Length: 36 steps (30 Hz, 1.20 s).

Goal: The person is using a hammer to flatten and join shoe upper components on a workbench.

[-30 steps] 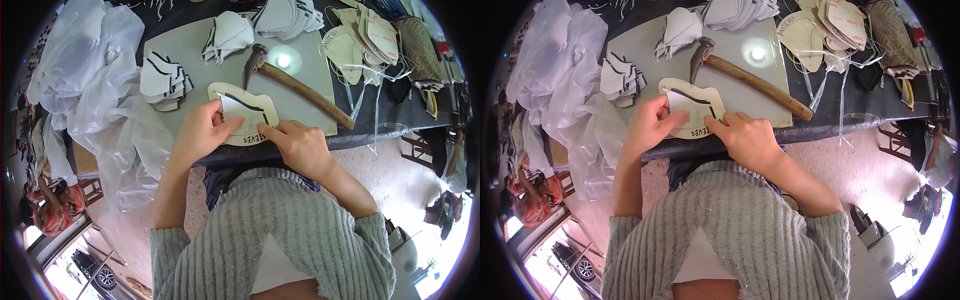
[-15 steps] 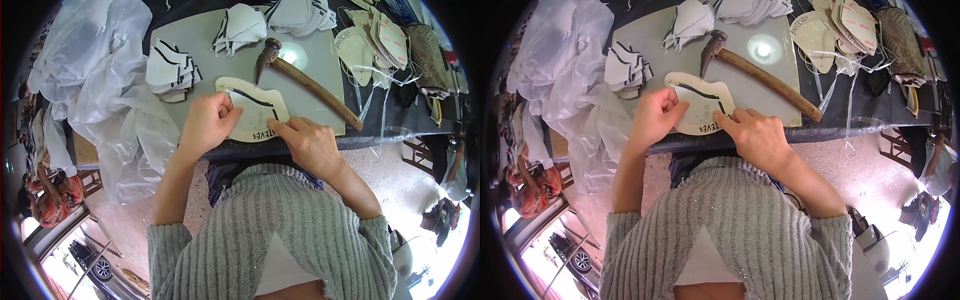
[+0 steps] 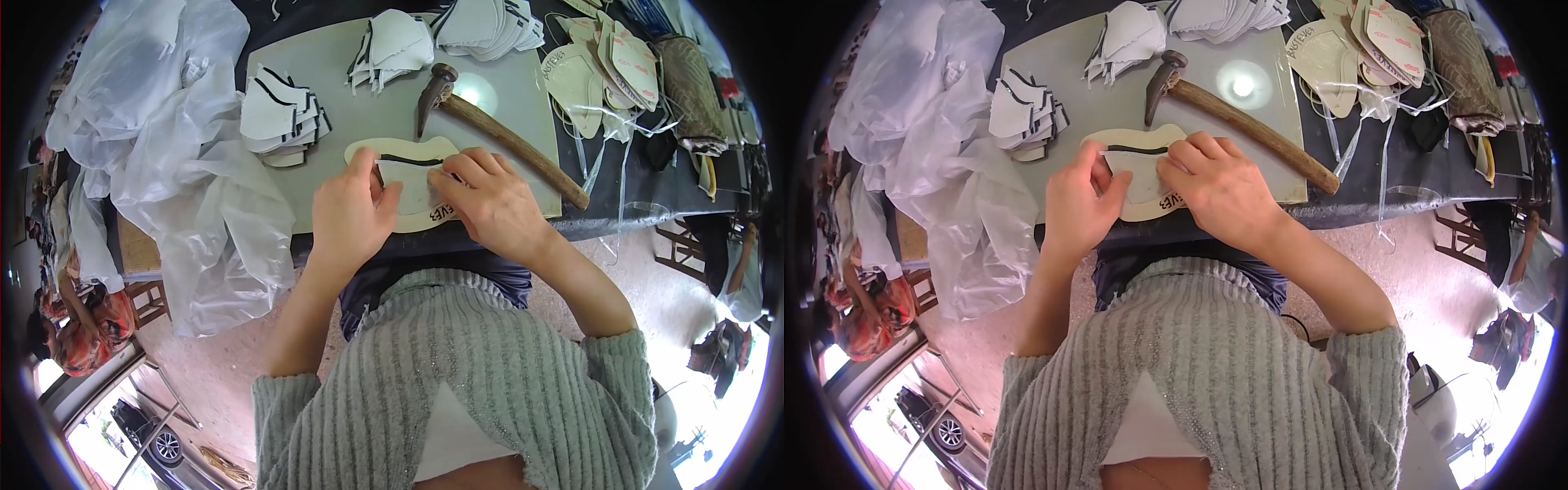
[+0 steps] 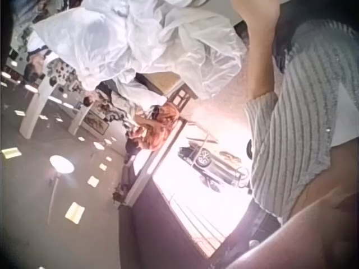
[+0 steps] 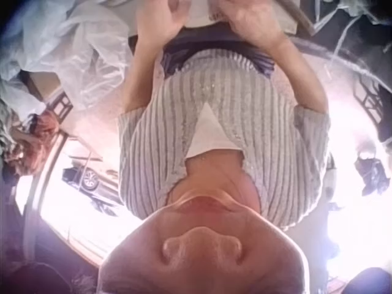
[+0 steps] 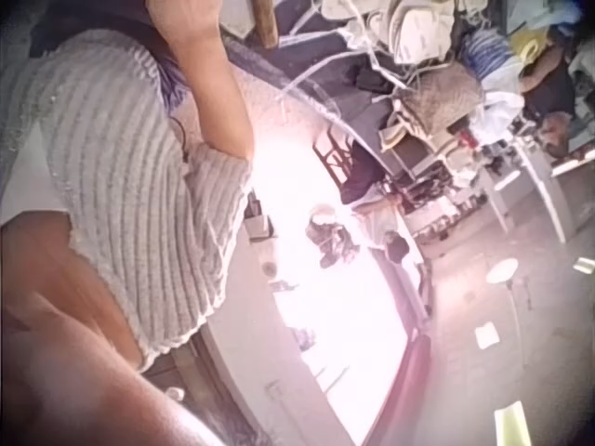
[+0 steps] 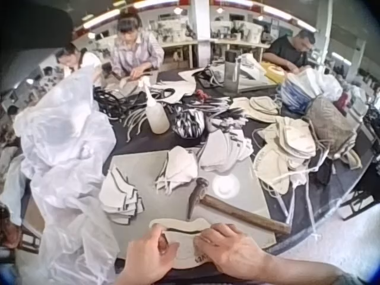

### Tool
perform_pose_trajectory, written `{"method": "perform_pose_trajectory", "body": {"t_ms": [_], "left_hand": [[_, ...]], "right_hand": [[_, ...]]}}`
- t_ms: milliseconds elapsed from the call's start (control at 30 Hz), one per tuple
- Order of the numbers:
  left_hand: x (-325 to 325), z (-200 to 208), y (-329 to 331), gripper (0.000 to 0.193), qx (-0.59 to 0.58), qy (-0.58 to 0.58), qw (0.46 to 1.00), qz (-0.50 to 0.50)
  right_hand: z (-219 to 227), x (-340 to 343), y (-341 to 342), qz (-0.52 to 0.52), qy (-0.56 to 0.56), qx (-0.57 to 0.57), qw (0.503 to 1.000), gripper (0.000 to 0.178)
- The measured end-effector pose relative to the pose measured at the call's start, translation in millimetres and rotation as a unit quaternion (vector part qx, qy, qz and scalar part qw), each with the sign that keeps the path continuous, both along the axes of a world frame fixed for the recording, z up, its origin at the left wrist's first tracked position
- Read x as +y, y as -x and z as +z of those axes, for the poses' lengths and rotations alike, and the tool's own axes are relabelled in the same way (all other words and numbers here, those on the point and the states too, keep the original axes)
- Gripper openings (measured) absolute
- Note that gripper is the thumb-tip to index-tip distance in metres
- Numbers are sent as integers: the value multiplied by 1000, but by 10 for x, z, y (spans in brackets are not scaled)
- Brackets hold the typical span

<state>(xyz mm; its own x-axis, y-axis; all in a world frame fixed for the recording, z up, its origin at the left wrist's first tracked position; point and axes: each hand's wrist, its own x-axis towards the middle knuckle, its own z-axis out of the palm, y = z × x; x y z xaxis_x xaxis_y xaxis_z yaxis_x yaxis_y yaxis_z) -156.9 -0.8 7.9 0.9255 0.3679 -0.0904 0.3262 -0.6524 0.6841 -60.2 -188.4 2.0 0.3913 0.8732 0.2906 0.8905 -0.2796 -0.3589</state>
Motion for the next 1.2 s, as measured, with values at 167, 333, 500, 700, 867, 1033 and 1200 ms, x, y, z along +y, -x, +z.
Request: {"method": "perform_pose_trajectory", "body": {"t_ms": [167, 333, 500, 700, 867, 1033, 1200], "left_hand": [[183, -45, -124, 36, -122, -13, 990, -70], [180, -84, -165, 23, -62, -5, 992, -111], [6, -108, -195, 14, -125, -46, 987, -86], [21, -223, -236, 6, -164, -26, 981, -104], [56, -249, -212, 13, -178, -40, 973, -140], [42, -263, -198, 20, -243, -130, 941, -196], [26, -279, -194, 23, -249, -151, 934, -207]], "right_hand": [[-12, -19, -17, 7, 1, 14, 1000, 38], [-8, -92, -85, -4, 9, 5, 1000, 38], [17, -83, -128, 0, 19, 17, 1000, 38], [-35, -98, -168, 2, 19, 26, 999, 39], [-54, -97, -205, 10, 10, 32, 999, 42], [5, -89, -232, 17, 26, 52, 998, 43], [46, -197, -376, -7, -11, 140, 990, 39]]}}
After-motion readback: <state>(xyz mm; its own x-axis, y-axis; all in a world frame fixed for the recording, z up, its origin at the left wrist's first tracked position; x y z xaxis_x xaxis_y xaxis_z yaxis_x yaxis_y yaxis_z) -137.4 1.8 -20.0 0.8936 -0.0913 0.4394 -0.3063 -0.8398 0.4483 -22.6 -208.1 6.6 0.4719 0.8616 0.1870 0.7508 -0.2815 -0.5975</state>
